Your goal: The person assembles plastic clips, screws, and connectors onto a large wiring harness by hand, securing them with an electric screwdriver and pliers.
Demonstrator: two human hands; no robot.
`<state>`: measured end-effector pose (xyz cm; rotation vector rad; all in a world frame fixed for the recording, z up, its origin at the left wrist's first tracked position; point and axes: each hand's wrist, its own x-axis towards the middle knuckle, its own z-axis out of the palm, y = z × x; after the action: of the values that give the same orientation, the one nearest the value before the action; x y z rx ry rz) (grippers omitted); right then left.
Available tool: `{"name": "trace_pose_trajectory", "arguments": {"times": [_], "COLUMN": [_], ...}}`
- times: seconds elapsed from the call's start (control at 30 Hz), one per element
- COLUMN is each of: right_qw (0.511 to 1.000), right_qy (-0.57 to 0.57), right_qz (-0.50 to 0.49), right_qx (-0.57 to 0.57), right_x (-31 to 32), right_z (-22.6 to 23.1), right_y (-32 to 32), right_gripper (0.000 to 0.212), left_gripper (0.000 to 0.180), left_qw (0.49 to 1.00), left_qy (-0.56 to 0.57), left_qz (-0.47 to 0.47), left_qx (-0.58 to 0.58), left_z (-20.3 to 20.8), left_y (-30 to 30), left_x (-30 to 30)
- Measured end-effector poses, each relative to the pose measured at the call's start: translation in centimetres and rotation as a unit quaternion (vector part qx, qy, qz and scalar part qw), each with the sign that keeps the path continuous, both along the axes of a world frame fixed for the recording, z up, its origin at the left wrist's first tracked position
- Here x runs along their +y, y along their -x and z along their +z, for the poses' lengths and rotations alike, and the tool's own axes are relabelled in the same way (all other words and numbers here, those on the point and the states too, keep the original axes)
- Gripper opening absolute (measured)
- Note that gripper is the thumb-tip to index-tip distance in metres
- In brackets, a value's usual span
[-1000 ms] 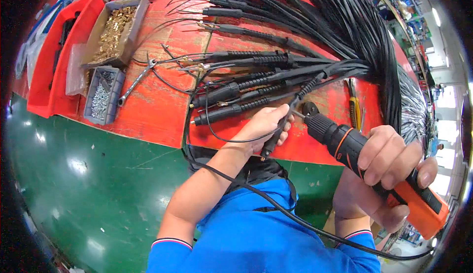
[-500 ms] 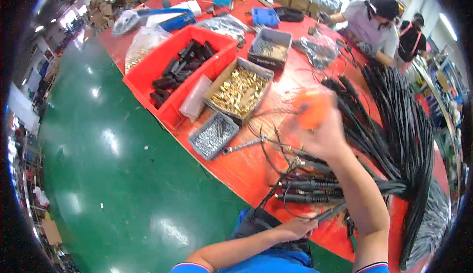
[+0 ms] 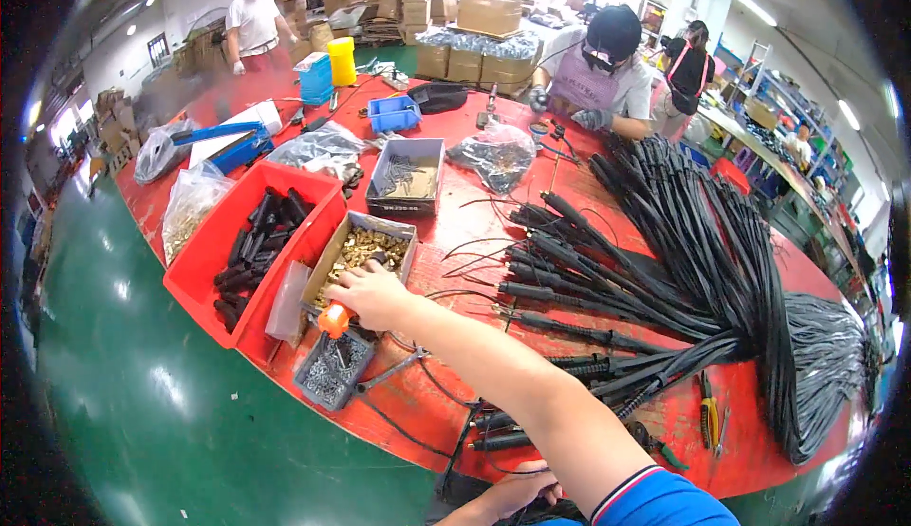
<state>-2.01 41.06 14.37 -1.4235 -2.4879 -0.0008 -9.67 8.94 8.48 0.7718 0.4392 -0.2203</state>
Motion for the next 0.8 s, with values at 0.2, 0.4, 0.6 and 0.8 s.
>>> {"name": "trace_pose_trajectory", "arguments": {"times": [0.2,0.4,0.6,0.8], "right_qw": [0.995,0.989,0.897,0.667], "right_qy": [-0.085,-0.073,-0.056,-0.056], "right_qz": [-0.024,-0.008,-0.327,-0.562], "right_qx": [0.041,0.131,0.291,0.485], "right_x": [-3.0,-17.7,-37.4,-55.5], "right_z": [-1.3,1.8,5.7,0.0], "right_y": [1.6,-7.4,-19.7,-20.2], "right_gripper": [0.056,0.049,0.031,0.020], "left_gripper": [0.027,0.032,0.035,0.054], "left_qw": [0.987,0.991,0.992,0.996], "left_qy": [-0.117,-0.123,-0.093,-0.062], "left_qz": [0.084,0.004,0.036,-0.003], "left_qx": [-0.065,-0.055,-0.074,-0.069], "left_z": [-2.3,-2.7,-0.8,0.5], "left_y": [0.3,0.8,0.9,0.0], "left_x": [-2.3,-3.0,-0.7,-0.8]}}
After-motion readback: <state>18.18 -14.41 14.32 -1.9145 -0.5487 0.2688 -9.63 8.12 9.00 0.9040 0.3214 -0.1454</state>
